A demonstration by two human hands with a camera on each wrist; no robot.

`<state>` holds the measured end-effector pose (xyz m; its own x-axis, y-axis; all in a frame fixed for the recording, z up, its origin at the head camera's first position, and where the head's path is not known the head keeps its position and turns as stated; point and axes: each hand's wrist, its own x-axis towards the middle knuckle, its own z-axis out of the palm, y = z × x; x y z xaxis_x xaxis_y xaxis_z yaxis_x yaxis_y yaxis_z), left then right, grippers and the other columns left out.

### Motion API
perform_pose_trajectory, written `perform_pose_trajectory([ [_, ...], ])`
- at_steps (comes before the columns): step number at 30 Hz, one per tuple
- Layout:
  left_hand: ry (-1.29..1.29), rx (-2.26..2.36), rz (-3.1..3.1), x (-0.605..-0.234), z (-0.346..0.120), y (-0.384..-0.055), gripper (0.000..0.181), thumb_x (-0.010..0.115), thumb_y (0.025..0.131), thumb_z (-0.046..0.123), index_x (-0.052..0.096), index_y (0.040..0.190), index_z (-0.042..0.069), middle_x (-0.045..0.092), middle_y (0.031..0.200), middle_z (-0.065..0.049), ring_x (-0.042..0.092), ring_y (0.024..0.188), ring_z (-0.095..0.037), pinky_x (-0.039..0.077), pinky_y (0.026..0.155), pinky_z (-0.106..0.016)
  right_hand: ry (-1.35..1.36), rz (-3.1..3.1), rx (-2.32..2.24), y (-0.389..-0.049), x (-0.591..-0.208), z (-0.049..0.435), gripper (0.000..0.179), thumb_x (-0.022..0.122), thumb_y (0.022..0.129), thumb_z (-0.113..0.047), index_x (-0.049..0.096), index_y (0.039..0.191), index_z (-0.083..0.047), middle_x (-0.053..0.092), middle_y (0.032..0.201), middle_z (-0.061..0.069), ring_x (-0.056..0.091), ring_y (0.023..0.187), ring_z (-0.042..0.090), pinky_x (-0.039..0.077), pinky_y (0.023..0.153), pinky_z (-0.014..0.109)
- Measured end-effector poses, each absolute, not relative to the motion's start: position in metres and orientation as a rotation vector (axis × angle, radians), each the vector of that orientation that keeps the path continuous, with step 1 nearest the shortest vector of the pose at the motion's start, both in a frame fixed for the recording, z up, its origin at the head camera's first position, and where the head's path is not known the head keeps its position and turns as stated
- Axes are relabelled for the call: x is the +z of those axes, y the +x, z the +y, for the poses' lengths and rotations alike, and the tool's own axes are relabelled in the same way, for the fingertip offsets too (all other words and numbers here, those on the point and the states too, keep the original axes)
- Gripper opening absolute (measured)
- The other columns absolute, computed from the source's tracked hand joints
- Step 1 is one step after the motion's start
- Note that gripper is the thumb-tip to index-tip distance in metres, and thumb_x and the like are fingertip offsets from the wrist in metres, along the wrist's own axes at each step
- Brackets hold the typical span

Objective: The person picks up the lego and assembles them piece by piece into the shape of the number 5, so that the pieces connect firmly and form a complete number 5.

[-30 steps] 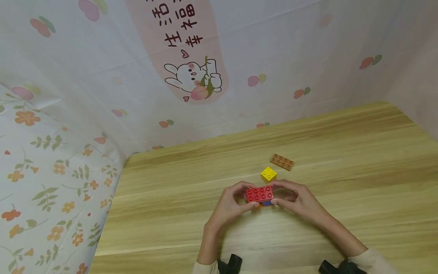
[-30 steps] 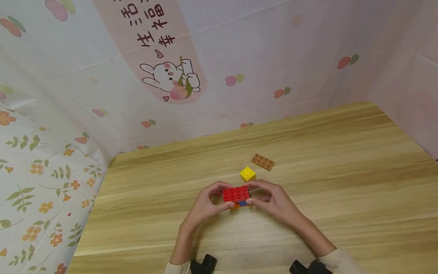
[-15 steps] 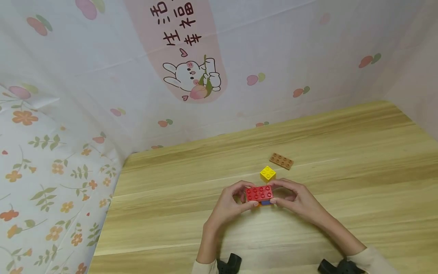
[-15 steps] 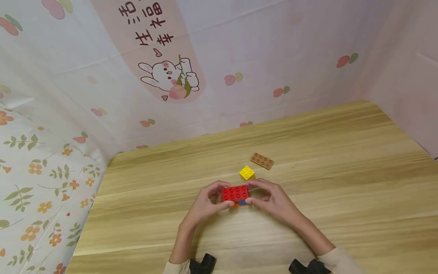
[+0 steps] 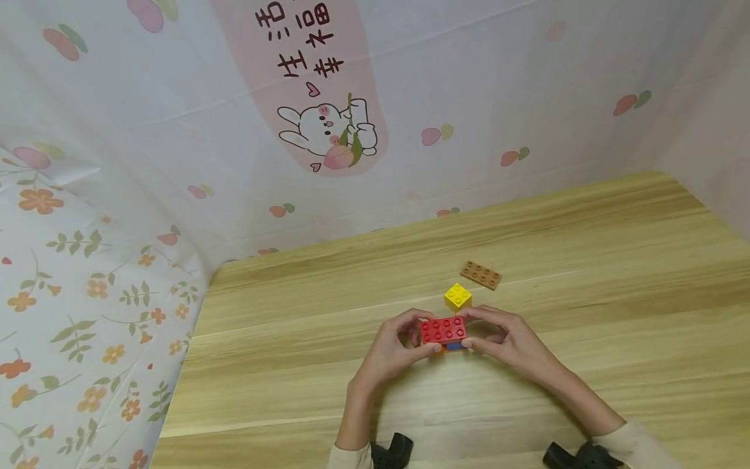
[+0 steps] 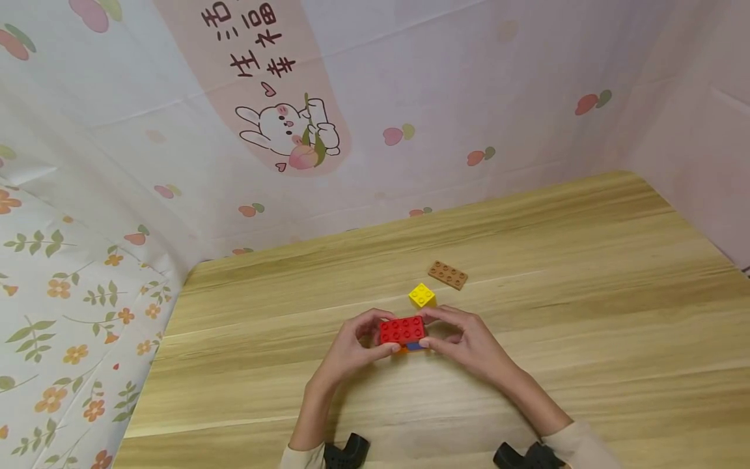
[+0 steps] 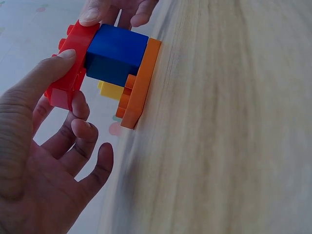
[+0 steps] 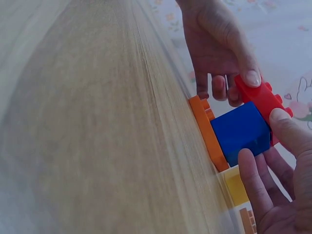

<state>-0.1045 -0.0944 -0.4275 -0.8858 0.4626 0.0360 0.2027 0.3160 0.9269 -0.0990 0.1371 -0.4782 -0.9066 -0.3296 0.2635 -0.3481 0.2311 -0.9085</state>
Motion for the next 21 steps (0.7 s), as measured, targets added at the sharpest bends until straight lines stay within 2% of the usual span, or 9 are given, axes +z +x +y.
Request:
perform_pose_trajectory([
  [14,0.625,1.597,2.350,-0.4256,-0.0924,-0.1042,0.034,0.073,0.078,0.004,0.063,0.110,0.003,0.053,0.076,-0.023,0.048,0.070,-0.034,0.037,0.060,-0.023,0.664,-2.460,1.799,-0.0986,-0.4801,0.1395,0.043,0.074,0.079,-0.010,0.062,0.120,-0.004,0.059,0.120,0.009,0.057,0.103,0.016,0.054,0.062,0.027],
  [21,0.622,1.615,2.331,-0.4250,-0.0936,-0.1041,0.034,0.073,0.078,0.003,0.062,0.110,0.001,0.052,0.077,-0.024,0.047,0.071,-0.037,0.036,0.060,-0.024,0.665,-2.464,1.739,-0.0991,-0.4810,0.1377,0.044,0.075,0.077,-0.007,0.062,0.119,-0.004,0.061,0.119,0.009,0.058,0.101,0.022,0.053,0.057,0.026],
])
